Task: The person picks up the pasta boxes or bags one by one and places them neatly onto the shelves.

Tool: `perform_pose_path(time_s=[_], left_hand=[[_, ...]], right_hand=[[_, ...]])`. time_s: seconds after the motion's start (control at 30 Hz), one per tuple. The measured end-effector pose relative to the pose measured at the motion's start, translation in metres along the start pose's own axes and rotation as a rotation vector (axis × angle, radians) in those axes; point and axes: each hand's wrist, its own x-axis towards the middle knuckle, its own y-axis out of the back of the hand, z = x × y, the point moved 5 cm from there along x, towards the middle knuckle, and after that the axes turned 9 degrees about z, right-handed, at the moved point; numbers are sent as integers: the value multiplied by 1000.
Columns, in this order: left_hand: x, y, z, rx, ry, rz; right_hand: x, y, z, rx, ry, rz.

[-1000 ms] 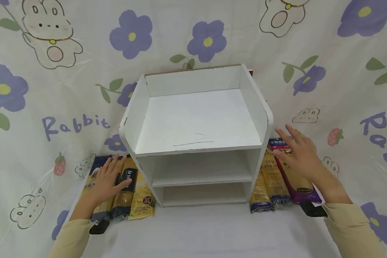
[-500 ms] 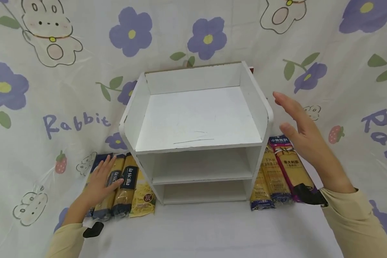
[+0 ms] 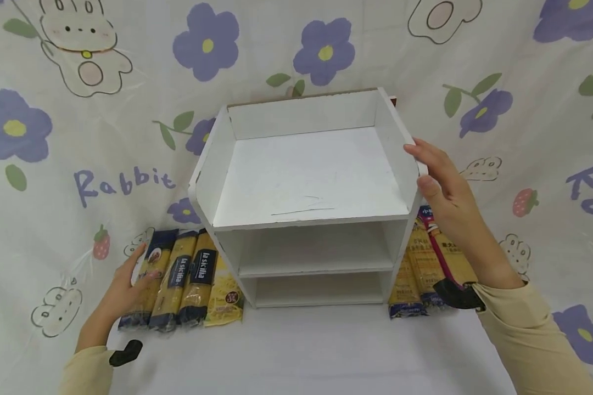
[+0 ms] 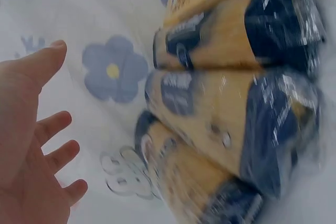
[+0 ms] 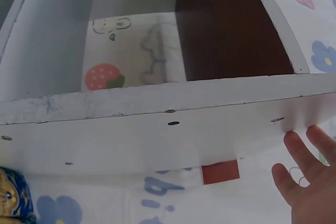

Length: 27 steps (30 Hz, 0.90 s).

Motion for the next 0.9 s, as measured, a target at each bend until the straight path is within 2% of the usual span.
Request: perform_pose_path(time_s=[0.13,0.43,0.7,0.9], left_hand=[[-4,2,-19,-8,55,-13],[-17,-6,-57,15,180,-69],[-22,-13,-77,23,221,-116],[-25,-19,-93,83,306,-173]], right_hand=[[0,0,2,17,2,18],[0,-2,3,21,-28,9],[1,-2,2,31,-56,4],[0,0,1,15,-58,9]])
